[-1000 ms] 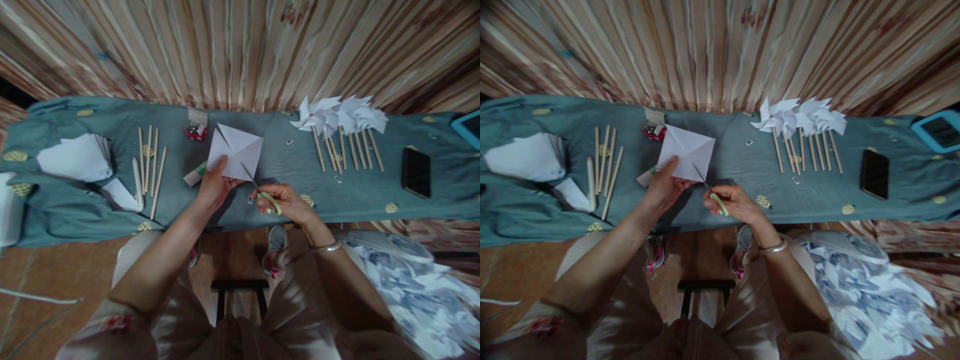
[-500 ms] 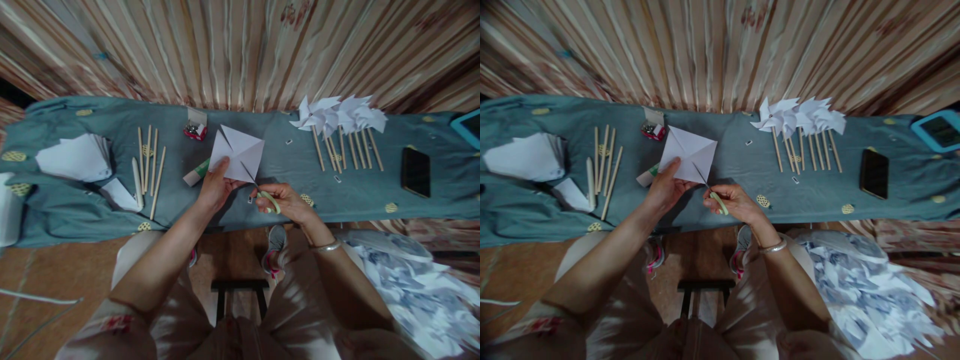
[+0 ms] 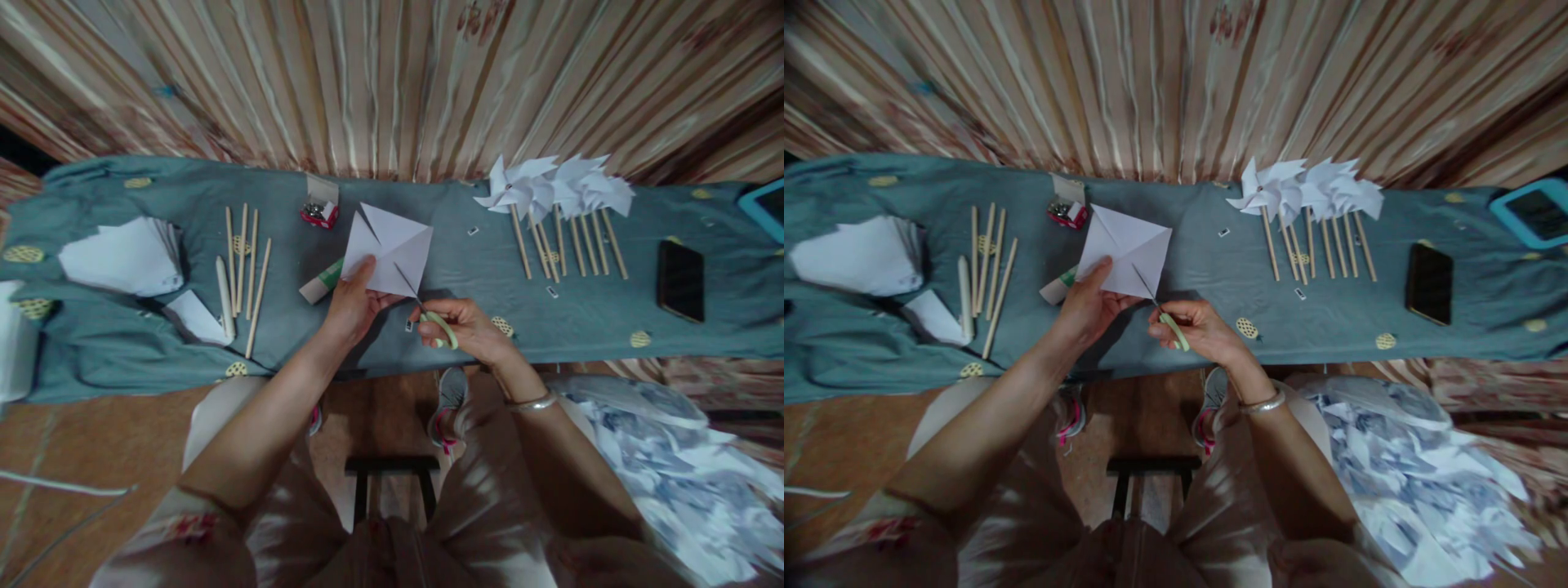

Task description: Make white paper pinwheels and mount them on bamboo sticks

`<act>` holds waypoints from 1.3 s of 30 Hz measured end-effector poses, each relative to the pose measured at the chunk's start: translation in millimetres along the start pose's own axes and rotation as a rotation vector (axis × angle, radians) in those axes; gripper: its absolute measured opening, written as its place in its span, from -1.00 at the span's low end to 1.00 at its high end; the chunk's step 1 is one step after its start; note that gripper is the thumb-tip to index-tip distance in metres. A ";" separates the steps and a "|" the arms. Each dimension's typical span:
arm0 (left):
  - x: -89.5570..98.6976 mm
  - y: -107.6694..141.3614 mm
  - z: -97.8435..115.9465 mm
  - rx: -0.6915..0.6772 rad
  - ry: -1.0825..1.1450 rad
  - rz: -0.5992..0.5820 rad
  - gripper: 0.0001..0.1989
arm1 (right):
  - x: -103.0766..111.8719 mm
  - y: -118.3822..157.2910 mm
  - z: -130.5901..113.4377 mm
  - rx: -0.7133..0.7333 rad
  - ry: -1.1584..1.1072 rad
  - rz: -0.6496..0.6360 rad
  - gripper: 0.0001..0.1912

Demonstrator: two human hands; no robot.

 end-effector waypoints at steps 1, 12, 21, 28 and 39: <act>0.0 -0.1 -0.1 0.000 0.008 -0.003 -0.88 | 0.1 0.1 0.0 0.001 0.001 0.000 -0.49; -0.3 0.5 0.4 -0.006 0.023 -0.011 -0.87 | -0.1 1.2 -2.4 0.024 0.057 -0.021 -0.49; 0.6 0.4 -0.4 -0.017 -0.004 0.010 -0.91 | -2.8 3.4 -6.8 0.013 0.030 -0.018 -0.48; -0.2 0.6 -0.6 -0.019 -0.005 0.028 -0.91 | -0.4 0.0 -0.5 0.003 0.005 -0.029 -0.51; 1.6 -0.7 -2.2 -0.028 0.010 0.004 -0.87 | -1.6 -0.5 -1.8 0.001 -0.017 -0.015 -0.53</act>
Point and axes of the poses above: each hand's wrist, its own y-axis away from the middle knuckle, its own x-axis out of the back of the hand, z = x × y, the point moved 5 cm from there along -y, towards the middle knuckle, and after that the axes turned 5 degrees about -x, right-handed, at the moved point
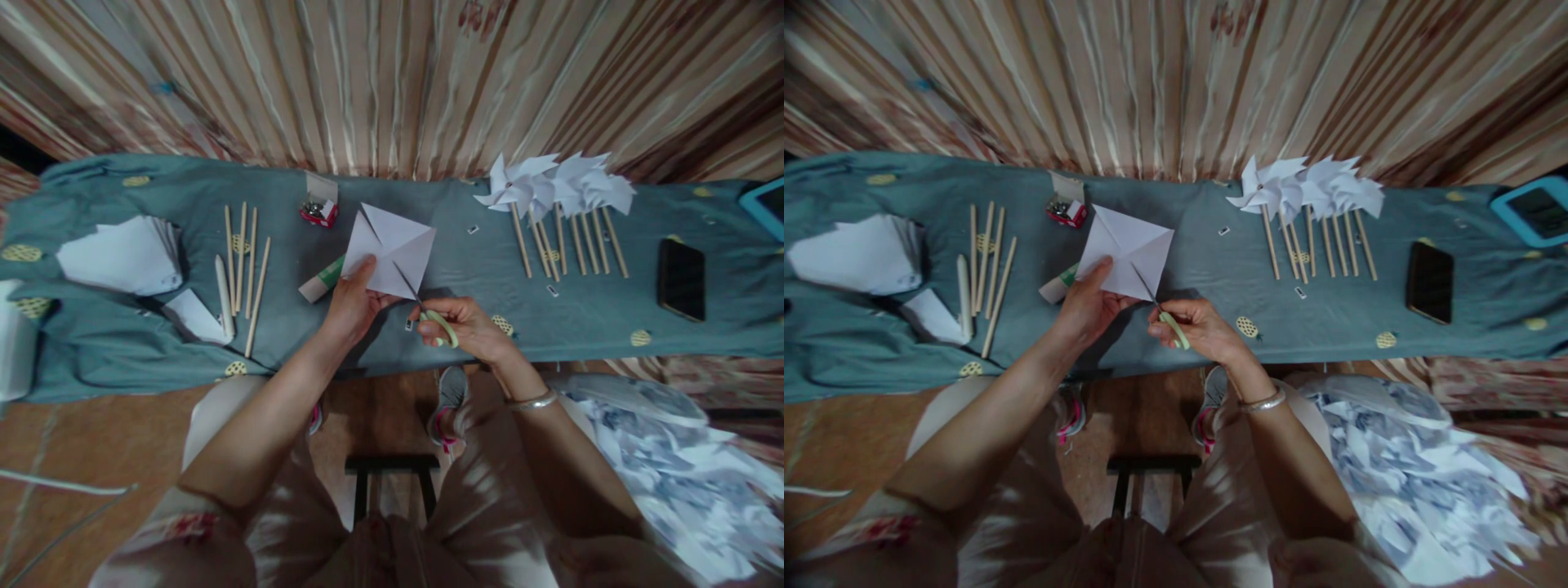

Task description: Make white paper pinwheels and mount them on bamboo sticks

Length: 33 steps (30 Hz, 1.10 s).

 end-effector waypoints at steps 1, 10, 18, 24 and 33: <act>0.0 -0.1 -0.2 0.003 0.002 -0.002 -0.85 | 0.5 -0.5 1.0 -0.001 0.000 0.000 -0.54; -0.1 -0.3 0.7 -0.012 0.008 -0.018 -0.90 | 2.1 -2.4 3.3 -0.006 -0.011 0.026 -0.53; -1.4 1.1 2.4 0.013 -0.017 0.026 -0.91 | -1.2 0.8 1.0 -0.025 -0.004 0.002 -0.53; 1.2 -3.3 9.0 -0.017 -0.004 0.039 -0.90 | -2.2 6.1 -4.7 -0.010 0.059 -0.057 -0.46; 4.3 -7.4 17.8 -0.045 0.022 0.048 -0.85 | 10.8 14.7 -3.7 -0.034 0.148 -0.099 -0.52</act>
Point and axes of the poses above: each hand's wrist, its own y-axis away from the middle knuckle, its own x-axis out of the back of the hand, z = x × y, the point moved 5 cm from there along -y, towards the middle knuckle, and after that the axes turned 5 degrees about -x, right-handed, at the moved point
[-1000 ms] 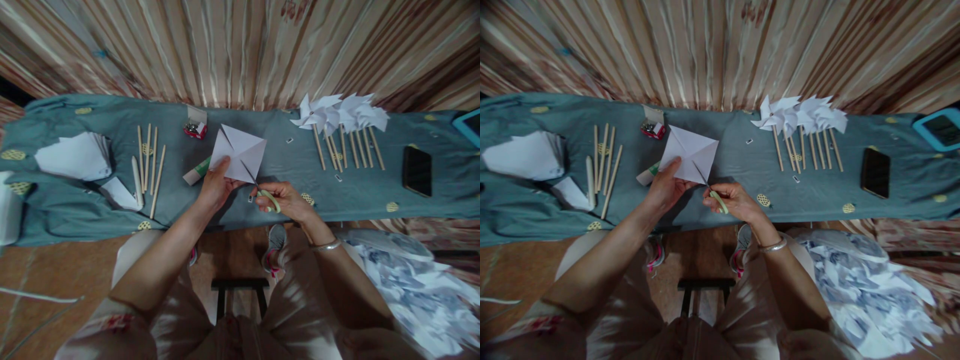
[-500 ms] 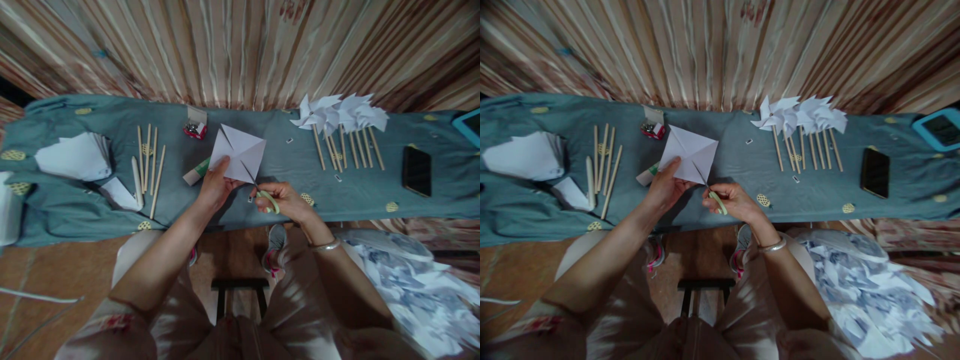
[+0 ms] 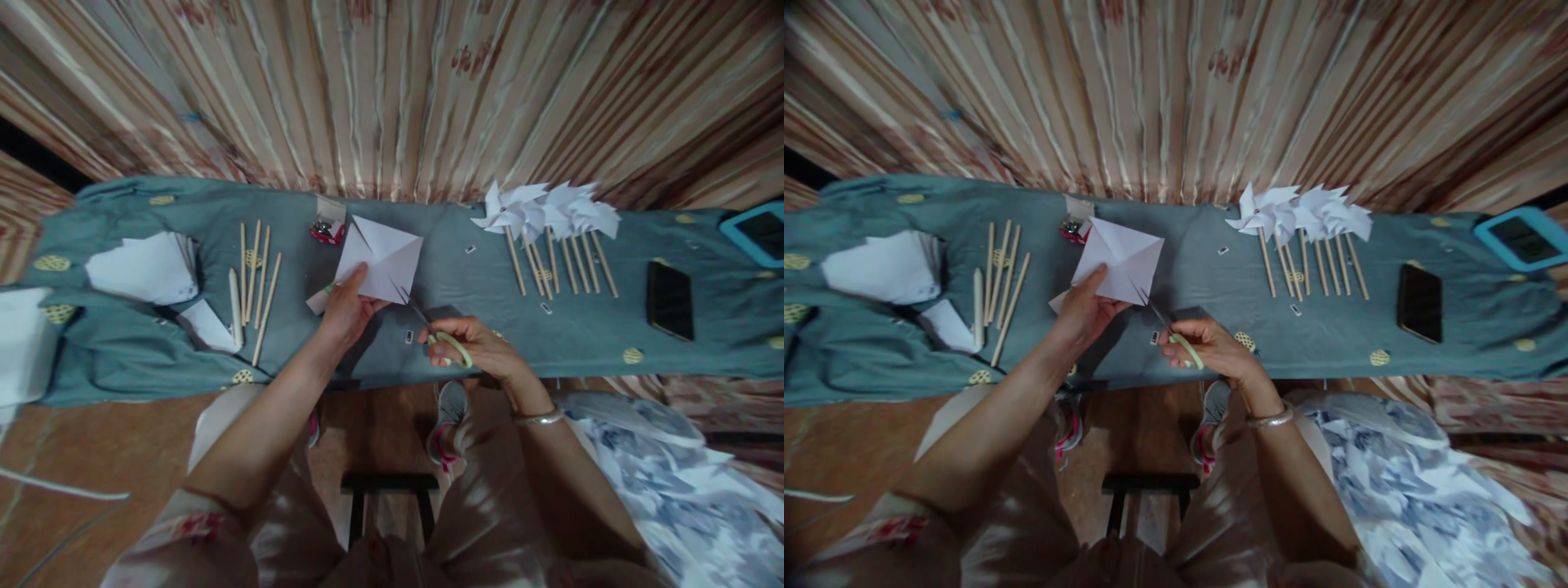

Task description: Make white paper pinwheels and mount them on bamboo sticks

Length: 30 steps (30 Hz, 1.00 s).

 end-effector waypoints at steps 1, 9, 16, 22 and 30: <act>-0.2 0.0 1.0 -0.004 -0.001 0.003 -0.85 | 2.8 1.4 0.3 0.003 0.006 0.004 -0.53; -4.9 2.0 -2.8 0.013 -0.082 -0.105 -0.86 | 35.5 4.1 -6.5 0.157 -0.110 0.341 -0.44; -4.3 4.8 -18.5 0.076 -0.259 -0.231 -0.65 | 50.7 -3.8 -11.5 0.278 -0.241 0.604 -0.42; -4.7 8.1 -23.0 0.094 -0.344 -0.262 -0.61 | 51.5 -9.8 -10.9 0.284 -0.221 0.609 -0.49; -2.4 5.3 -24.9 0.078 -0.306 -0.281 -0.66 | 44.3 -13.9 -11.5 0.272 -0.187 0.556 -0.53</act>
Point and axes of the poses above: each hand's wrist, its own y-axis away from the middle knuckle, its own x-axis out of the back of the hand, z = x × y, the point moved 5 cm from there along -y, towards the middle knuckle, and after that the axes turned 5 degrees about -x, right-handed, at the moved point
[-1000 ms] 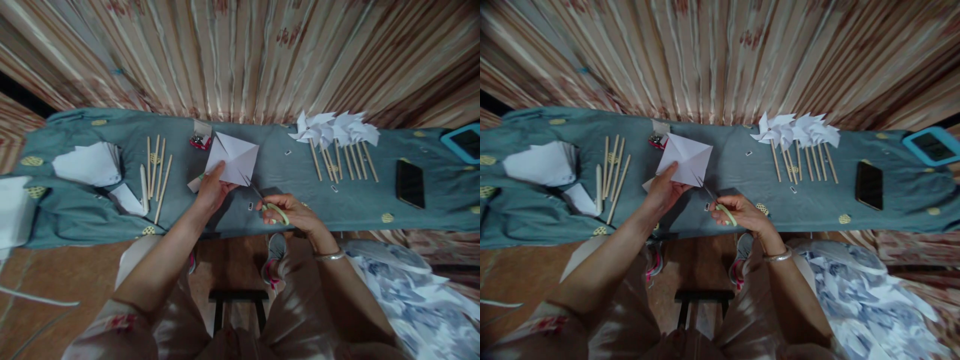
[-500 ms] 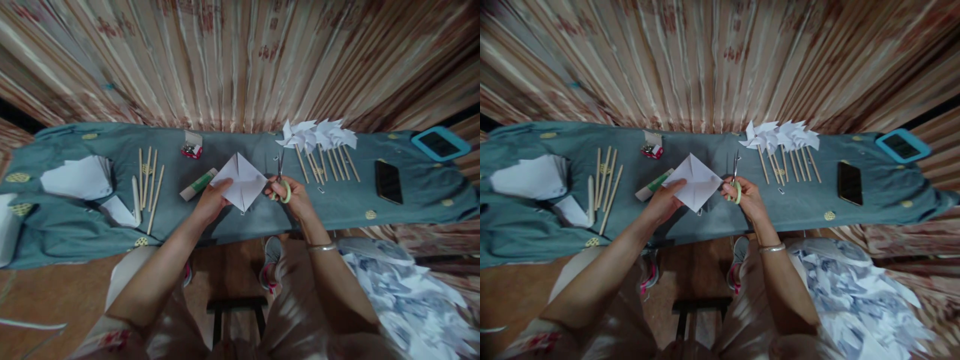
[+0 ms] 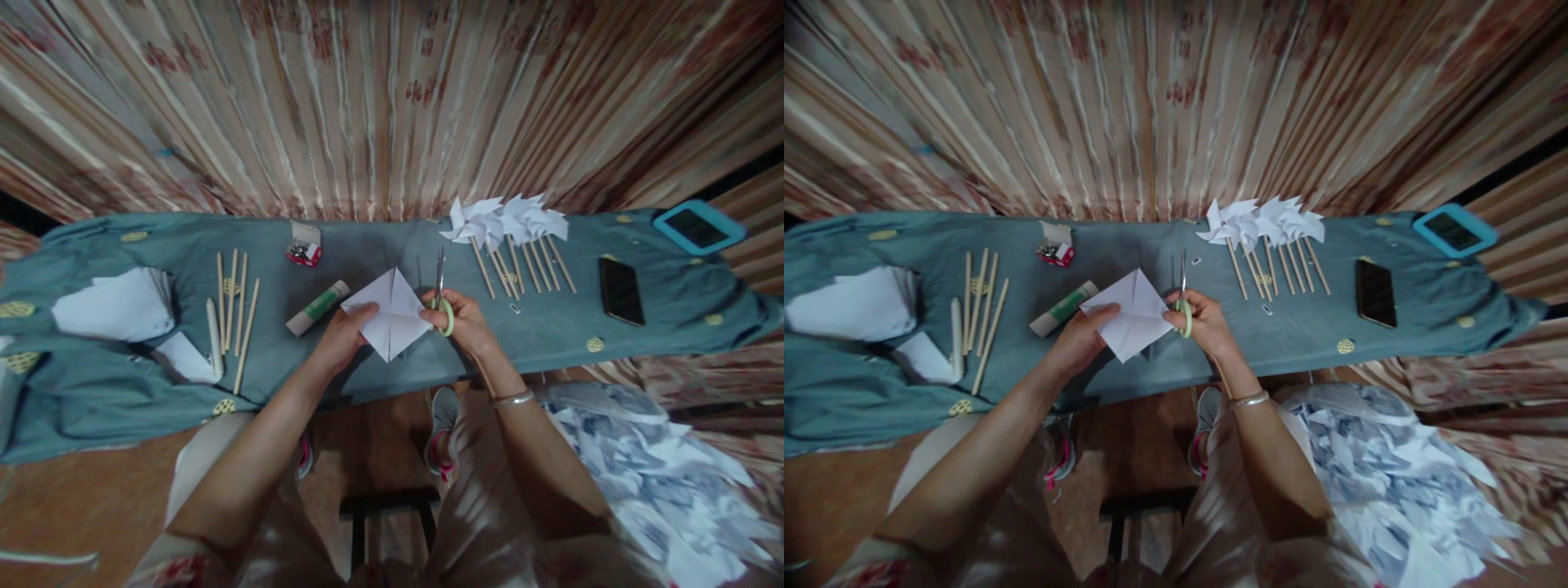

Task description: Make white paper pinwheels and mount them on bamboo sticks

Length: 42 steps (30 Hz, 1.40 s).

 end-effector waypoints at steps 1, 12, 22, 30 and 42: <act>-0.1 -0.4 -0.1 0.003 0.023 0.001 -0.64 | -1.3 0.4 0.0 -0.002 0.001 -0.004 -0.54; -7.6 2.4 6.8 0.060 0.244 -0.120 -0.46 | -16.4 -1.5 7.7 -0.009 -0.072 0.080 -0.50; -5.0 2.5 -1.3 -0.060 0.120 0.063 -0.64 | -35.7 -1.4 14.9 -0.024 -0.099 0.112 -0.46; 0.4 0.9 1.4 -0.177 0.050 0.196 -0.65 | -44.9 4.9 16.2 -0.023 -0.066 0.030 -0.48; 30.5 -10.4 26.1 -0.375 -0.161 0.360 -0.73 | -35.7 38.2 7.8 -0.179 0.147 -0.495 -0.49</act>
Point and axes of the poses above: each hand's wrist, its own y-axis away from the middle knuckle, its own x-axis out of the back of the hand, z = x × y, the point moved 5 cm from there along -y, towards the middle knuckle, and after that the axes turned 5 degrees about -x, right-handed, at the moved point
